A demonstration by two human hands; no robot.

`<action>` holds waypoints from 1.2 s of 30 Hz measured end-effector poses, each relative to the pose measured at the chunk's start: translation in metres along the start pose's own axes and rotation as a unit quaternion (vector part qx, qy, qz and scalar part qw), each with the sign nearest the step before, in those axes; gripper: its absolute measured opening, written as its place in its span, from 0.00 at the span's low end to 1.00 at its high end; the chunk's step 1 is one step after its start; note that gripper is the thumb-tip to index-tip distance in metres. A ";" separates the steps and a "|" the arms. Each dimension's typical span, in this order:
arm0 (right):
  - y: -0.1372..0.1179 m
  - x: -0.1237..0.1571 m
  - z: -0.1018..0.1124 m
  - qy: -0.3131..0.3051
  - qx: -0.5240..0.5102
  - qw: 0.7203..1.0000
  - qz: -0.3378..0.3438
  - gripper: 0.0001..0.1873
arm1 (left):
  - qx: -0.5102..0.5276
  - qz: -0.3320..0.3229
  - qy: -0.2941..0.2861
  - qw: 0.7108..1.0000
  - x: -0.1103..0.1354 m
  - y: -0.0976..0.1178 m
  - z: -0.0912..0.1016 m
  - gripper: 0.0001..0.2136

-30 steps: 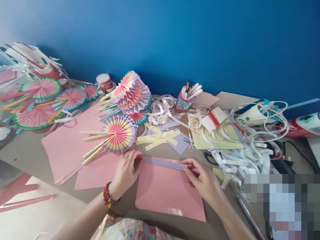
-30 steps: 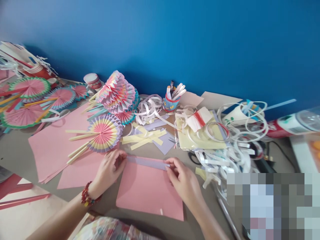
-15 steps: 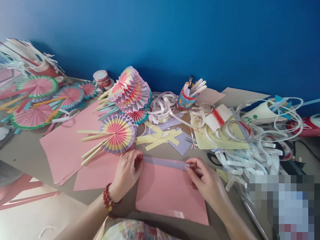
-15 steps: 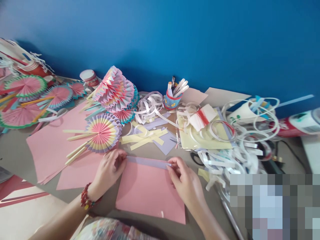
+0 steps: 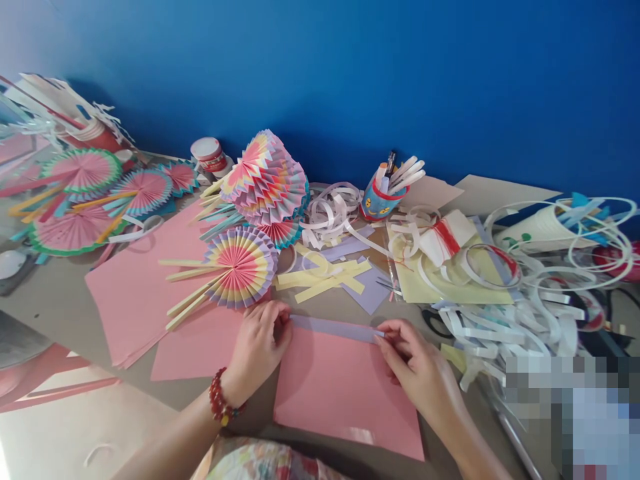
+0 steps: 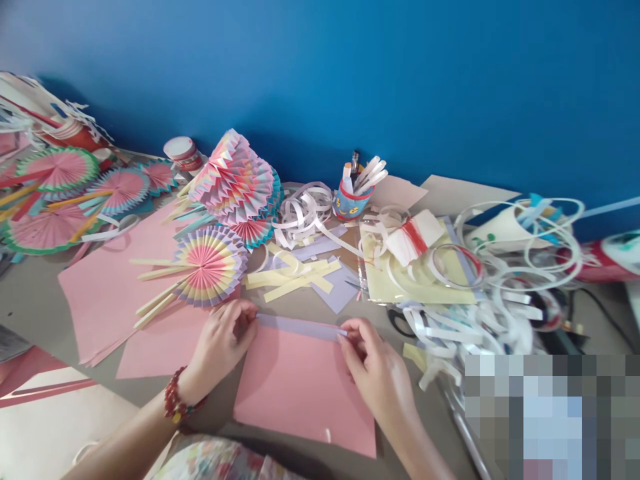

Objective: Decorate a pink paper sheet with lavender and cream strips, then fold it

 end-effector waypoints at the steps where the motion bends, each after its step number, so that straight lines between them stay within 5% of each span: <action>1: 0.000 0.000 0.000 0.001 0.001 1.000 0.000 0.12 | 0.001 -0.002 -0.001 1.000 0.000 0.000 0.000 0.06; 36: -0.005 -0.002 -0.001 0.018 0.020 0.999 0.029 0.12 | -0.001 -0.012 0.002 1.000 0.000 -0.002 -0.003 0.10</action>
Point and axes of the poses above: each hand's wrist, its own x-axis away from the middle knuckle, its own z-axis out of the back of the hand, y = z × x, the point moved 5 cm from there along -x, towards the middle knuckle, and after that the axes turned 11 degrees about -x, right-handed, at the moved point
